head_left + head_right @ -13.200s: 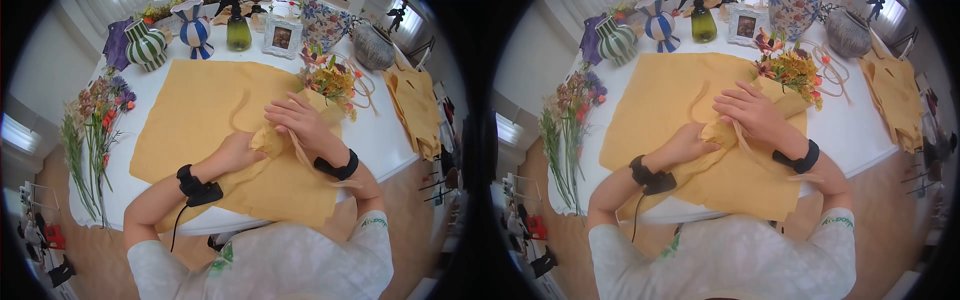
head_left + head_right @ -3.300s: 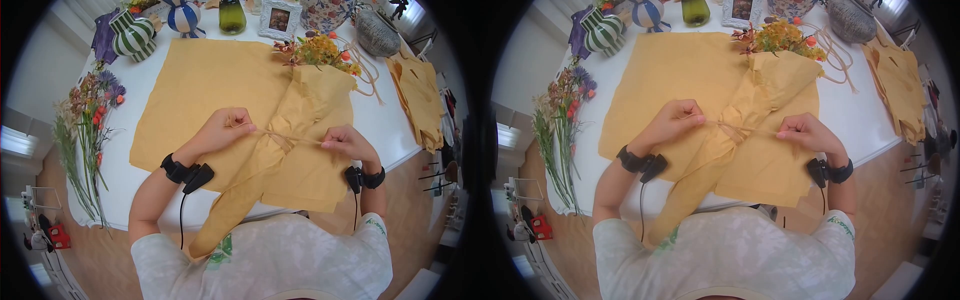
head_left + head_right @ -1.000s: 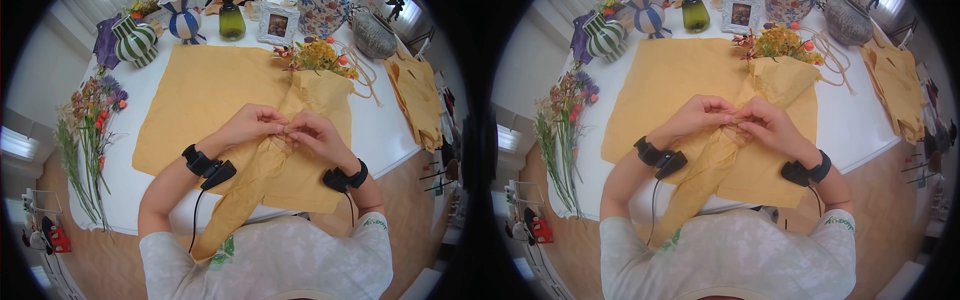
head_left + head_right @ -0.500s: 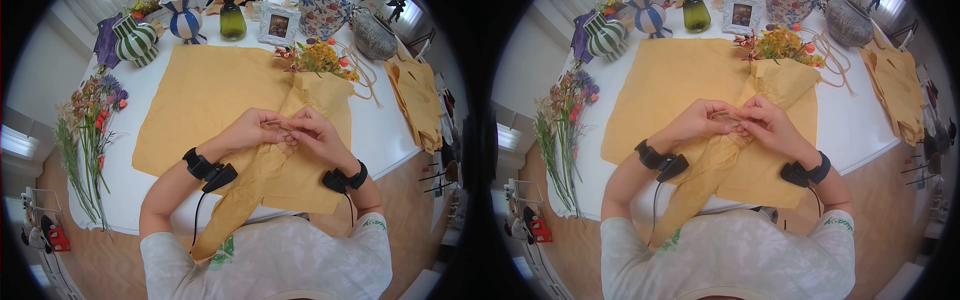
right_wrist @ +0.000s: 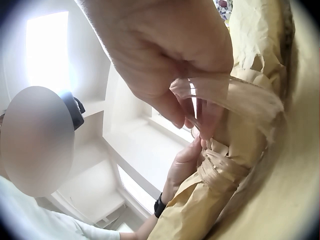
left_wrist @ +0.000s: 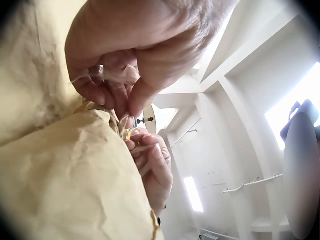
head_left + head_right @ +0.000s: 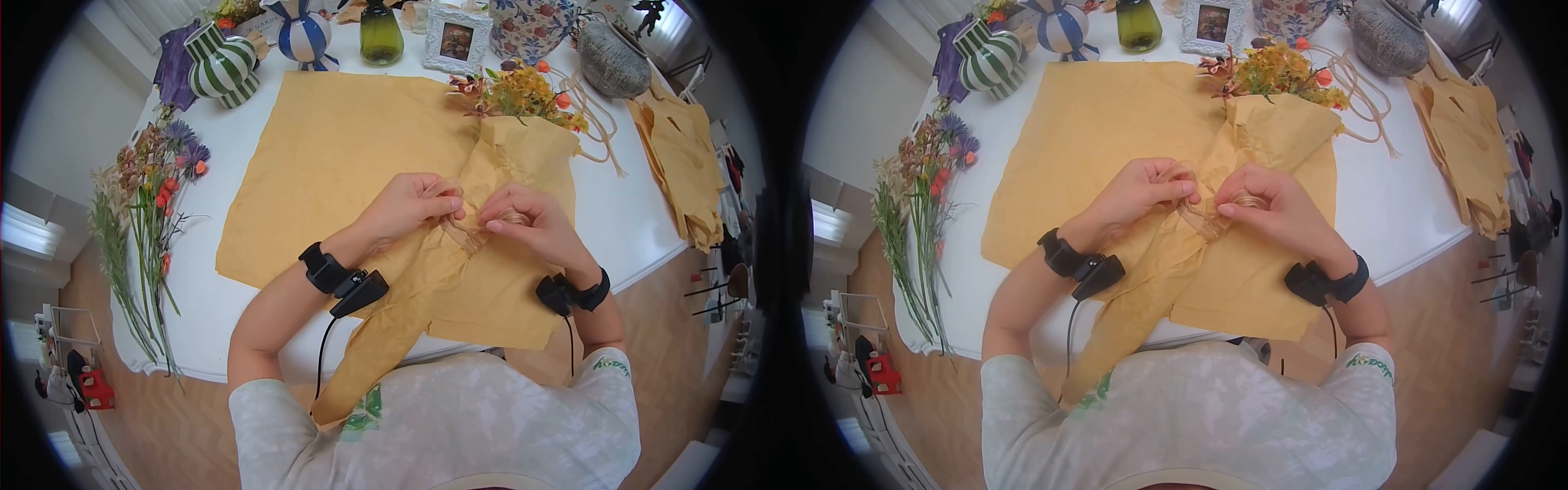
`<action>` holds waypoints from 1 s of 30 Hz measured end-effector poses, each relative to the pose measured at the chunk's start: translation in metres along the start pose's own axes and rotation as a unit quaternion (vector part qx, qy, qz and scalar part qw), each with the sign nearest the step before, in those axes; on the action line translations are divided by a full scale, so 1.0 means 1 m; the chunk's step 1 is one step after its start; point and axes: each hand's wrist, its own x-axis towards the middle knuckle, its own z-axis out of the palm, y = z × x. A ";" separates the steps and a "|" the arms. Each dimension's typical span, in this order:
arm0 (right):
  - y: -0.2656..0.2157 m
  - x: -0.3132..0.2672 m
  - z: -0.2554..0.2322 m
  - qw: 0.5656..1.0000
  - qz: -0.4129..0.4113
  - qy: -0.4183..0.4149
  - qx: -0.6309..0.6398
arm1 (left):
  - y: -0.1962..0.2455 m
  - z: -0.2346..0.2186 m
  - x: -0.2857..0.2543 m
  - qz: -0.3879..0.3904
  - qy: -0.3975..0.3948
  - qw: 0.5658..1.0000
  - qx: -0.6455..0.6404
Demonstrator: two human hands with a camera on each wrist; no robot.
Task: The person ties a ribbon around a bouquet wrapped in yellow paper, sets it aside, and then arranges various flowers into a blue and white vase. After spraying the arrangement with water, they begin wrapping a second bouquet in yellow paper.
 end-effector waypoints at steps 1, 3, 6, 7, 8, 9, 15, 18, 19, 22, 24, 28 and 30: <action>-0.005 -0.001 -0.002 0.995 -0.033 0.001 -0.090 | 0.000 0.001 0.000 0.004 0.005 1.000 -0.008; -0.018 -0.005 -0.004 0.997 0.055 0.000 -0.054 | 0.001 0.002 0.000 0.008 0.010 1.000 -0.017; -0.022 -0.009 -0.011 0.982 0.185 -0.033 -0.006 | 0.002 0.002 0.000 0.013 0.008 1.000 -0.027; -0.021 -0.011 -0.015 0.972 0.227 -0.065 0.006 | 0.002 0.002 0.000 0.014 0.004 1.000 -0.021; -0.017 -0.012 -0.019 0.972 0.227 -0.065 0.006 | 0.002 0.001 0.000 0.015 0.001 1.000 -0.014; -0.009 -0.013 -0.022 0.973 0.200 -0.095 0.068 | 0.003 0.001 0.000 0.015 0.002 1.000 -0.014; -0.007 -0.012 -0.014 0.979 0.129 -0.129 0.095 | 0.004 0.003 -0.001 0.011 0.003 1.000 -0.023; -0.008 -0.010 -0.010 0.966 0.199 -0.120 0.109 | 0.004 0.002 -0.002 0.008 0.005 1.000 -0.014; -0.008 -0.010 -0.009 0.960 0.233 -0.110 0.106 | 0.004 0.002 -0.002 0.007 0.002 1.000 -0.014; -0.009 -0.012 -0.007 0.963 0.250 -0.104 -0.009 | 0.003 0.001 -0.001 0.006 0.001 1.000 -0.016; -0.004 -0.014 -0.006 0.966 0.231 -0.111 -0.023 | 0.002 0.001 -0.001 0.005 0.003 1.000 -0.018; -0.010 -0.015 -0.012 0.967 0.213 -0.122 -0.063 | 0.002 0.000 -0.001 0.008 0.007 1.000 -0.015; -0.002 -0.015 -0.017 0.981 0.142 -0.128 -0.044 | 0.002 0.000 -0.002 0.009 0.008 1.000 -0.012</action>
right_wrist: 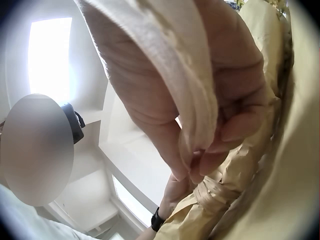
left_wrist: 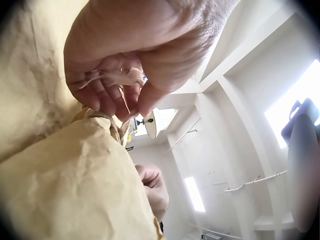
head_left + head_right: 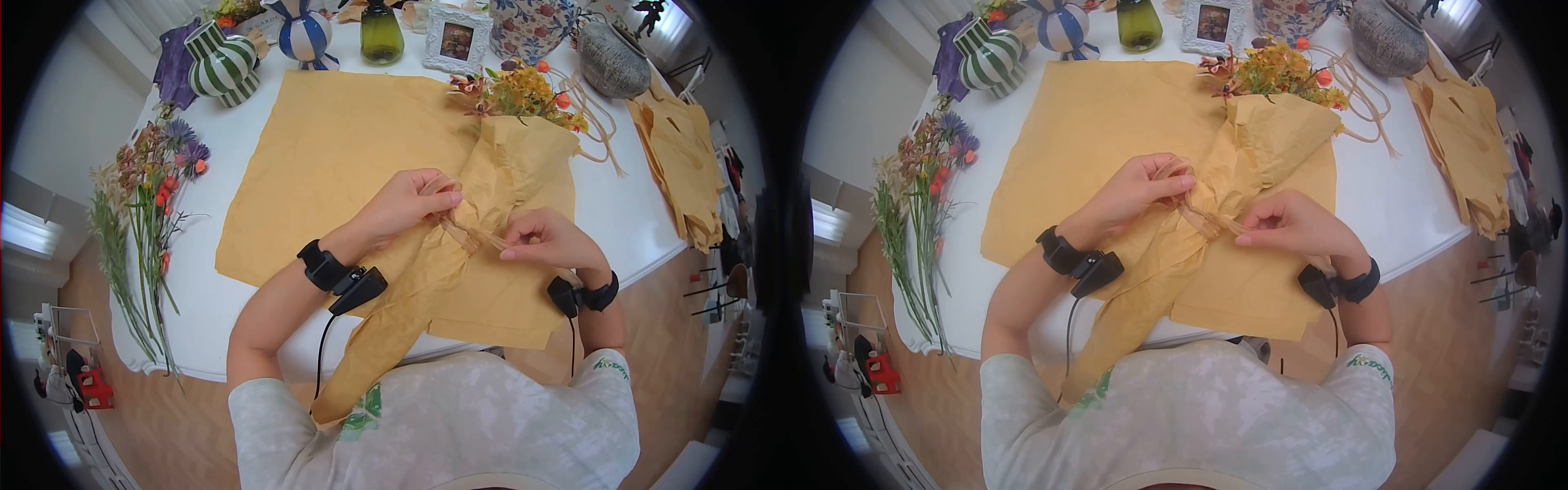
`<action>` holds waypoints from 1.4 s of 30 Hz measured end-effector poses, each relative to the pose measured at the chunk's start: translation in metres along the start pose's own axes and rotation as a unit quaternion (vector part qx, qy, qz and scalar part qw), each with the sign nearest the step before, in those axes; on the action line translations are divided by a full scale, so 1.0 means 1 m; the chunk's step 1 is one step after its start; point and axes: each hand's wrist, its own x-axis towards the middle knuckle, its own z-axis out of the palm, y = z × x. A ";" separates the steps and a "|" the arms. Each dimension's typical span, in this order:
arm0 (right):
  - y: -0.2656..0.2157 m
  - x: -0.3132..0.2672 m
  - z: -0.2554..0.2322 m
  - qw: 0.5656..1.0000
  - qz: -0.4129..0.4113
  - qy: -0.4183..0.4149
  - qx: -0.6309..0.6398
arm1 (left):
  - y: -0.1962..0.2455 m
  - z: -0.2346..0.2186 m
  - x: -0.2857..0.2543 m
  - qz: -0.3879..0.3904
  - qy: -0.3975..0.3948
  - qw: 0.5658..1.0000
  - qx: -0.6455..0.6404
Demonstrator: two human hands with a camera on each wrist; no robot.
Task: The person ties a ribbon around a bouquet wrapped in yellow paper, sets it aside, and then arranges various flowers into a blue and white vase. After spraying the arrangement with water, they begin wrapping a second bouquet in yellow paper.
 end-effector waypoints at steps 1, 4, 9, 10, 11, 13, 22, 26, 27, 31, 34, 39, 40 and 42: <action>0.003 0.001 -0.001 0.997 -0.074 -0.004 0.009 | 0.000 0.001 0.000 -0.006 0.011 1.000 -0.002; 0.000 0.009 0.005 0.978 -0.198 0.055 0.047 | 0.000 0.001 0.001 -0.012 0.015 1.000 -0.007; -0.003 0.019 0.011 0.978 -0.173 0.018 0.119 | -0.001 -0.002 0.001 -0.005 0.004 1.000 -0.022; -0.003 0.020 0.012 0.978 -0.144 0.009 0.148 | -0.001 -0.002 -0.001 -0.005 0.004 1.000 -0.030; -0.002 0.021 0.012 0.978 -0.144 0.009 0.148 | -0.001 -0.002 -0.001 -0.006 0.004 0.999 -0.039; 0.002 0.024 0.012 0.979 -0.094 0.007 0.180 | -0.001 -0.003 -0.002 -0.004 0.001 0.999 -0.041; -0.007 0.027 0.027 0.989 -0.015 0.075 0.125 | 0.003 -0.003 -0.002 0.011 -0.013 1.000 -0.021; -0.010 0.027 0.027 0.992 -0.018 0.068 0.108 | 0.006 0.000 -0.002 0.004 -0.004 1.000 -0.019; -0.010 0.026 0.027 0.993 -0.019 0.065 0.100 | 0.006 0.000 -0.002 0.004 -0.003 1.000 -0.019; -0.012 0.028 0.027 0.996 -0.069 0.035 0.050 | 0.008 0.001 0.002 0.009 0.005 1.000 0.014; -0.015 0.029 0.027 0.997 -0.073 0.019 0.032 | 0.008 0.005 0.005 0.024 0.006 1.000 0.012; -0.012 0.031 0.028 0.992 -0.074 0.015 0.099 | 0.005 0.013 0.007 0.089 0.017 0.996 0.016; -0.011 0.031 0.028 0.990 -0.081 0.019 0.117 | 0.006 0.015 0.005 0.101 0.029 0.994 0.013; -0.012 0.030 0.027 0.989 -0.062 0.025 0.133 | 0.004 0.016 0.003 0.114 0.041 0.993 0.011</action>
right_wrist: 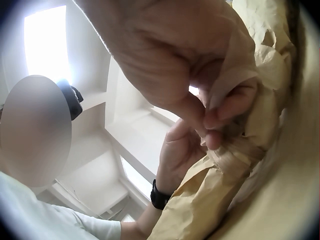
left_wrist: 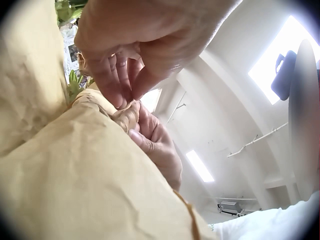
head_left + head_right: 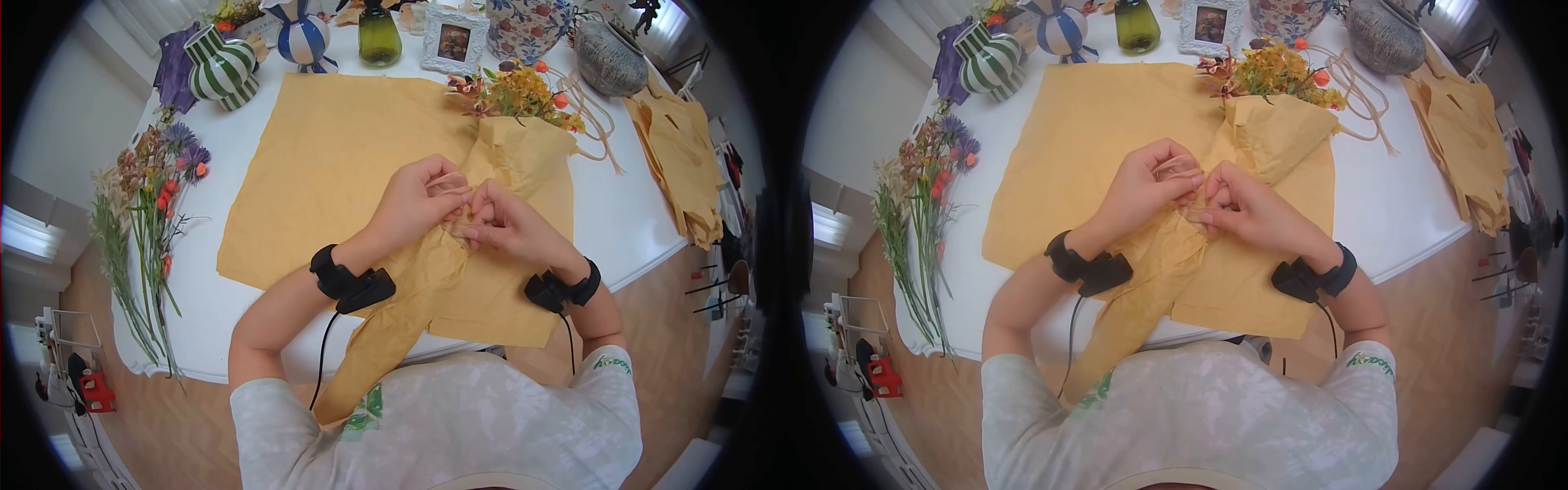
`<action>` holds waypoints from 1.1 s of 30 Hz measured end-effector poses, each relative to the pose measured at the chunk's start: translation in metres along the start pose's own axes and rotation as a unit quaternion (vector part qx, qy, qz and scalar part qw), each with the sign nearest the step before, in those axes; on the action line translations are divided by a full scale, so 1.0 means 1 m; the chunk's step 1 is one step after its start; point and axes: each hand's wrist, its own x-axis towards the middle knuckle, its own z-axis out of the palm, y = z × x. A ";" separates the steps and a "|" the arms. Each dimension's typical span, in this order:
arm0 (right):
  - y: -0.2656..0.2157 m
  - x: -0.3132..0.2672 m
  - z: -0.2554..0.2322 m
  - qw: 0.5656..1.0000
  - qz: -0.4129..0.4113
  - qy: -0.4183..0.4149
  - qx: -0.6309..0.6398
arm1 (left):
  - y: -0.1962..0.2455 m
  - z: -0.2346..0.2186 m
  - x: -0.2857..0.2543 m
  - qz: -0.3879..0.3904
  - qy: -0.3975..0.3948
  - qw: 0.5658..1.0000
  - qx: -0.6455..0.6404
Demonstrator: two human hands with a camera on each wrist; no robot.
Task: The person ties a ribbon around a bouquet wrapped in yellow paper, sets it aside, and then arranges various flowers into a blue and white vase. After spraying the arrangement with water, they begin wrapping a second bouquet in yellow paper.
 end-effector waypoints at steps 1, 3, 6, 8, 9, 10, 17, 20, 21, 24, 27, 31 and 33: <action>-0.001 0.000 0.000 1.000 0.019 0.008 0.015 | -0.003 0.001 -0.001 0.021 0.019 0.999 0.030; -0.001 0.002 -0.002 0.999 0.034 0.008 0.022 | -0.003 0.003 -0.003 0.041 0.038 0.997 0.061; 0.001 0.005 0.000 0.999 0.039 0.007 0.036 | 0.005 0.007 -0.008 0.081 0.025 0.984 0.155; 0.005 0.006 0.000 0.999 0.026 0.006 0.045 | 0.012 0.008 -0.012 0.073 -0.057 0.977 0.193; 0.007 0.005 -0.002 0.999 0.024 0.007 0.038 | 0.012 0.005 -0.013 0.073 -0.057 0.977 0.193; 0.009 0.005 -0.003 0.999 0.021 0.007 0.032 | 0.013 0.002 -0.013 0.142 -0.086 0.947 0.276; 0.003 0.003 0.002 0.998 0.005 0.026 0.054 | 0.014 -0.019 -0.007 0.035 -0.087 0.996 -0.005; 0.003 0.003 0.002 0.998 0.026 0.037 0.050 | 0.015 -0.018 -0.005 -0.012 -0.101 0.987 0.121; 0.004 0.004 0.003 0.999 0.011 0.043 0.024 | 0.017 -0.015 -0.006 -0.011 -0.101 0.988 0.121; 0.003 0.004 0.004 0.998 0.011 0.052 0.028 | 0.019 -0.007 -0.013 0.041 -0.094 0.965 0.242; 0.002 0.005 0.005 0.997 0.017 0.051 0.052 | 0.012 -0.005 -0.011 -0.002 -0.071 0.974 0.214; 0.002 0.005 0.005 0.998 0.004 0.048 0.035 | 0.006 -0.008 -0.009 -0.024 -0.049 0.981 0.186; 0.001 0.004 0.006 0.998 0.009 0.057 0.035 | 0.006 -0.009 -0.009 -0.031 -0.043 0.983 0.175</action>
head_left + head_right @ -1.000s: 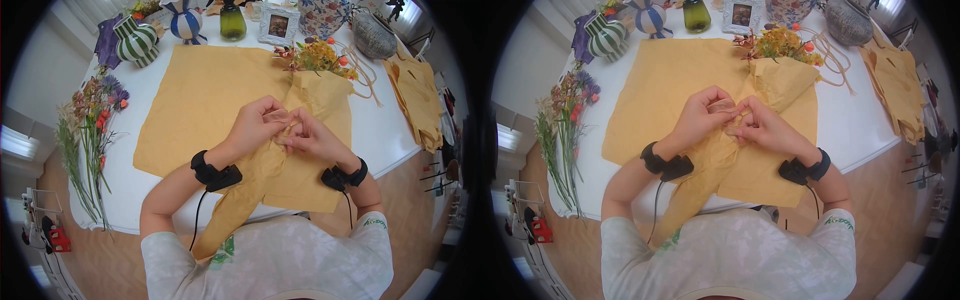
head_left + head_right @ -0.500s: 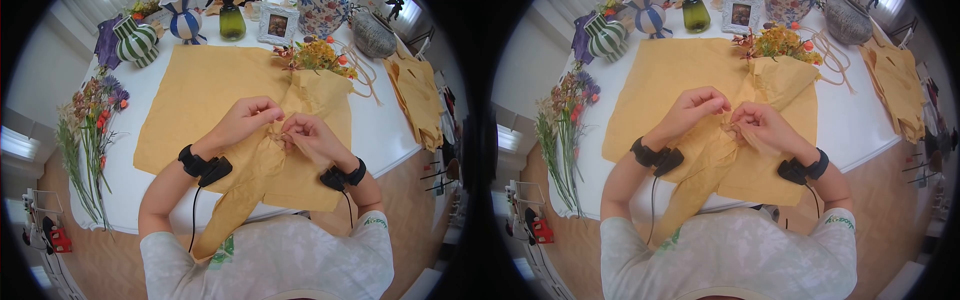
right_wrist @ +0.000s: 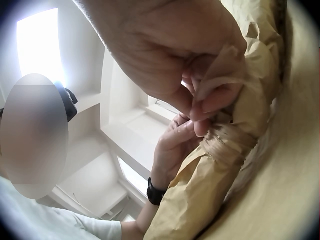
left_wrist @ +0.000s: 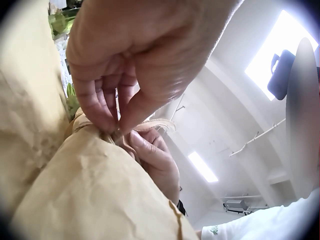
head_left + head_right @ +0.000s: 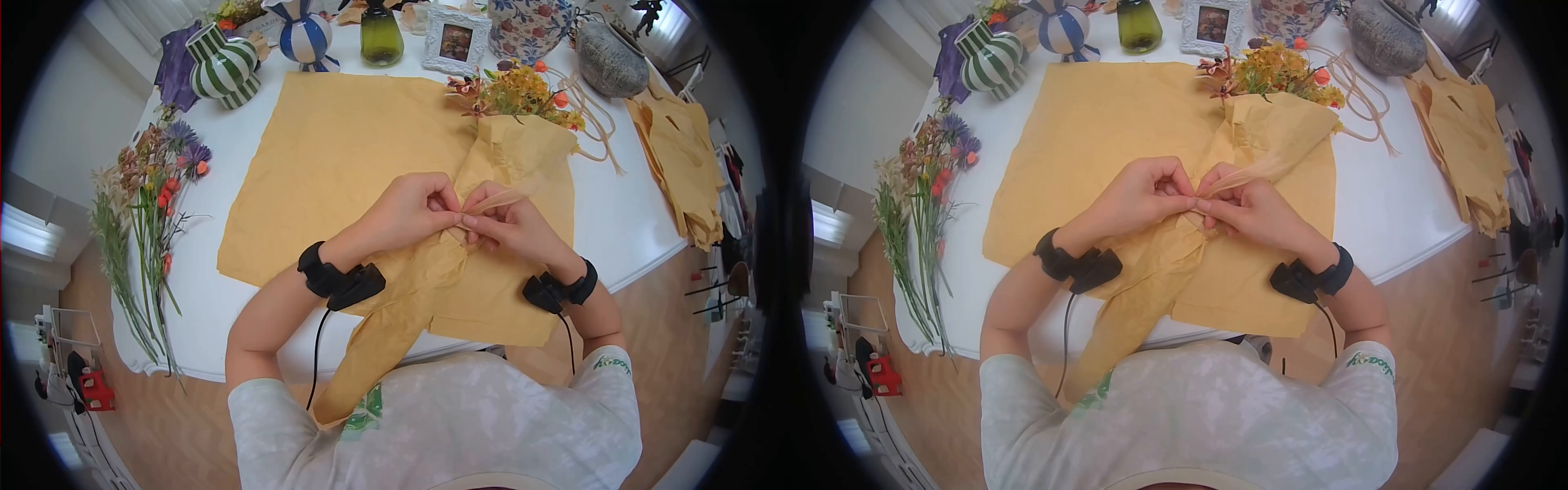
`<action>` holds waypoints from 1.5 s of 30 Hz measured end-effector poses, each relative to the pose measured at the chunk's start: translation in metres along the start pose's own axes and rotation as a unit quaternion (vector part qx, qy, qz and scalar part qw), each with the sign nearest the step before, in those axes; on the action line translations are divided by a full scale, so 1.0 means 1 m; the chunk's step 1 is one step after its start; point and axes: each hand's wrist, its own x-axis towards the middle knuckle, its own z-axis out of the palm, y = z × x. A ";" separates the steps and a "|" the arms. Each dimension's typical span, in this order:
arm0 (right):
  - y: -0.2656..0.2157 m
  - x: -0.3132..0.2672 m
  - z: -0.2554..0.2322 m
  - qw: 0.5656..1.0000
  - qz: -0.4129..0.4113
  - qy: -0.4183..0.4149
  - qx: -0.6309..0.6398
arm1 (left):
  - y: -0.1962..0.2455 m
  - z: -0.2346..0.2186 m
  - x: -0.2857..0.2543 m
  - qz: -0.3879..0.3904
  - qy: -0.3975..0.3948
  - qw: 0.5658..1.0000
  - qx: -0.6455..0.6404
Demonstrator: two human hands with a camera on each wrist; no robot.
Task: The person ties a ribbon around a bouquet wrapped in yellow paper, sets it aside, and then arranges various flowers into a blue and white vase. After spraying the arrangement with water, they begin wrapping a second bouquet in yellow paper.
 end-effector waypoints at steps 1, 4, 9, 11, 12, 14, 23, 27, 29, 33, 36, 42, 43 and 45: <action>0.000 0.000 0.000 1.000 0.005 0.010 0.000 | -0.001 -0.001 0.001 0.001 -0.001 1.000 0.013; 0.000 0.000 0.000 1.000 -0.007 0.023 0.014 | -0.004 -0.003 0.004 0.011 0.003 1.000 0.029; 0.005 0.001 0.000 0.999 0.021 0.036 -0.003 | -0.005 -0.007 0.007 -0.008 -0.025 0.999 0.028; 0.008 0.001 -0.001 0.998 0.029 0.049 -0.006 | -0.008 -0.006 0.008 -0.005 -0.033 0.999 -0.018; 0.010 0.002 -0.001 0.998 0.029 0.050 -0.007 | -0.008 -0.005 0.009 -0.005 -0.033 0.999 -0.018; 0.010 0.002 -0.001 0.998 0.029 0.051 -0.009 | -0.007 -0.003 0.010 -0.003 -0.024 1.000 0.015; 0.009 0.000 -0.001 0.998 0.007 0.044 -0.049 | -0.004 -0.007 0.011 -0.020 -0.041 0.999 -0.015; 0.009 -0.001 0.000 0.997 -0.017 0.048 -0.053 | -0.005 -0.009 0.014 -0.015 -0.052 0.998 -0.027; 0.010 -0.001 0.001 0.995 -0.035 0.045 -0.079 | -0.004 -0.009 0.015 -0.018 -0.057 0.998 -0.023; 0.010 -0.001 0.000 0.988 -0.091 0.059 -0.108 | -0.006 -0.011 0.018 -0.022 -0.069 0.997 -0.026; 0.011 -0.003 -0.001 0.988 -0.095 0.056 -0.109 | -0.003 -0.012 0.019 -0.034 -0.081 0.995 -0.043; 0.010 -0.003 -0.009 0.923 -0.255 0.015 -0.288 | 0.000 -0.015 0.021 -0.076 -0.110 0.986 -0.096; 0.010 -0.004 -0.009 0.917 -0.270 0.009 -0.294 | 0.000 -0.016 0.021 -0.071 -0.129 0.984 -0.103; 0.010 -0.003 -0.009 0.917 -0.271 0.010 -0.292 | -0.002 -0.016 0.022 -0.066 -0.148 0.981 -0.110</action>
